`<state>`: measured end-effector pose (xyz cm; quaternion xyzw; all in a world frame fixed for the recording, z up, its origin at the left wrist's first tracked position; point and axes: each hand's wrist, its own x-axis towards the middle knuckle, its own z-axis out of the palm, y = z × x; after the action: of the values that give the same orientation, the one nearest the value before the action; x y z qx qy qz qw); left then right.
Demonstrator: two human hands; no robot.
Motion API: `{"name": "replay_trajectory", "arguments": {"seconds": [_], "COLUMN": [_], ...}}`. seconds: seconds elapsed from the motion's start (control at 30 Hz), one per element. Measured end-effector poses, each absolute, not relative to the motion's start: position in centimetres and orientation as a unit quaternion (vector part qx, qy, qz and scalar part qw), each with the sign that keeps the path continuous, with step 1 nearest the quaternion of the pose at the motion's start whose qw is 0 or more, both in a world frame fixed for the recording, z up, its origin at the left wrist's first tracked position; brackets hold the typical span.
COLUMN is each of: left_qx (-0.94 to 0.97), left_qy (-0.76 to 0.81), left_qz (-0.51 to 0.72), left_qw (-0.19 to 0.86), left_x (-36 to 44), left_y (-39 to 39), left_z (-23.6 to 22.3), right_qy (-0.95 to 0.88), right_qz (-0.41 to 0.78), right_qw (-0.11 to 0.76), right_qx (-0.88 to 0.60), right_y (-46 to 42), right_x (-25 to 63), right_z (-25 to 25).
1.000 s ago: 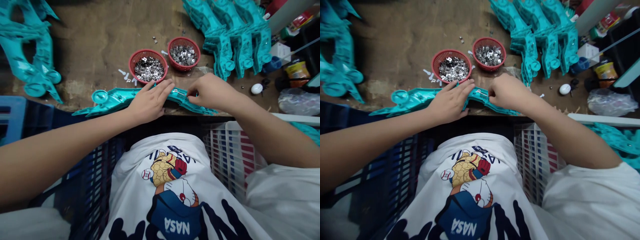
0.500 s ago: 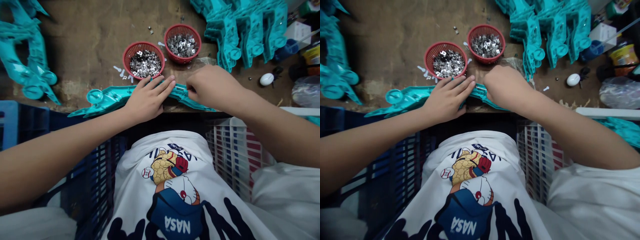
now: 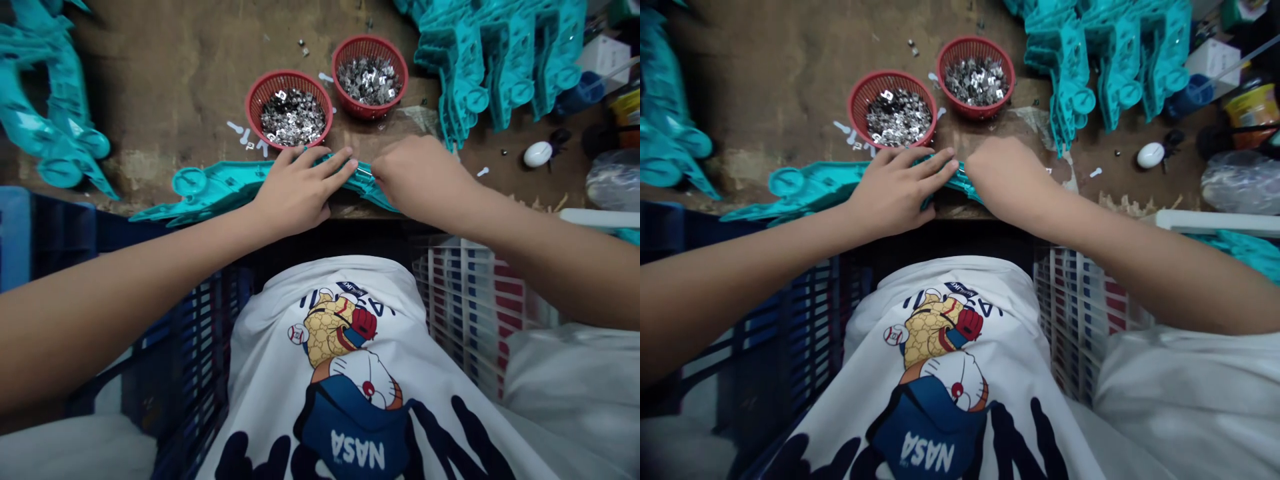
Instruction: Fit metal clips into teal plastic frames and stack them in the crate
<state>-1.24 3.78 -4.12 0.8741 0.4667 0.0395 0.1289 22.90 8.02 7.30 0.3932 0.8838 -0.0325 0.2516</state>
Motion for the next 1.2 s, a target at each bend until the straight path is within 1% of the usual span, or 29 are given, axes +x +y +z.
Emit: {"name": "replay_trajectory", "arguments": {"seconds": [0.1, 0.23, 0.33, 0.47, 0.53, 0.6, 0.8, 1.0, 1.2], "left_qx": [0.874, 0.875, 0.876, 0.875, 0.872, 0.869, 0.868, 0.867, 0.862], "left_qy": [0.469, 0.47, 0.469, 0.47, 0.476, 0.479, 0.481, 0.483, 0.491], "left_qz": [0.034, 0.029, 0.023, 0.016, 0.015, 0.017, 0.025, 0.02, 0.015], "left_qw": [0.12, 0.115, 0.11, 0.113, 0.117, 0.12, 0.12, 0.118, 0.12], "left_x": [-1.1, -0.9, -0.8, -0.7, -0.7, -0.8, -1.0, -0.9, -0.8], "left_y": [3.8, 3.9, 3.9, 3.9, 3.8, 3.9, 3.9, 3.8, 3.7], "left_z": [-4.0, -3.3, -2.7, -2.2, -2.2, -2.3, -3.0, -3.0, -2.5], "right_qy": [0.888, 0.893, 0.883, 0.848, 0.837, 0.839, 0.877, 0.886, 0.888], "right_qz": [-0.026, -0.051, -0.096, -0.171, -0.211, -0.22, -0.189, -0.153, -0.147], "right_qw": [0.234, 0.157, 0.046, -0.154, -0.207, -0.21, -0.145, -0.171, -0.081], "right_qx": [0.396, 0.42, 0.457, 0.477, 0.462, 0.45, 0.417, 0.403, 0.428], "right_y": [7.9, 9.9, 11.6, 12.2, 11.9, 11.5, 11.2, 11.5, 10.9], "right_x": [23.0, 24.8, 26.5, 27.2, 26.9, 26.4, 25.9, 26.3, 25.8], "right_z": [6.5, 6.3, 7.1, 7.3, 6.6, 5.7, 4.1, 4.2, 5.7]}}
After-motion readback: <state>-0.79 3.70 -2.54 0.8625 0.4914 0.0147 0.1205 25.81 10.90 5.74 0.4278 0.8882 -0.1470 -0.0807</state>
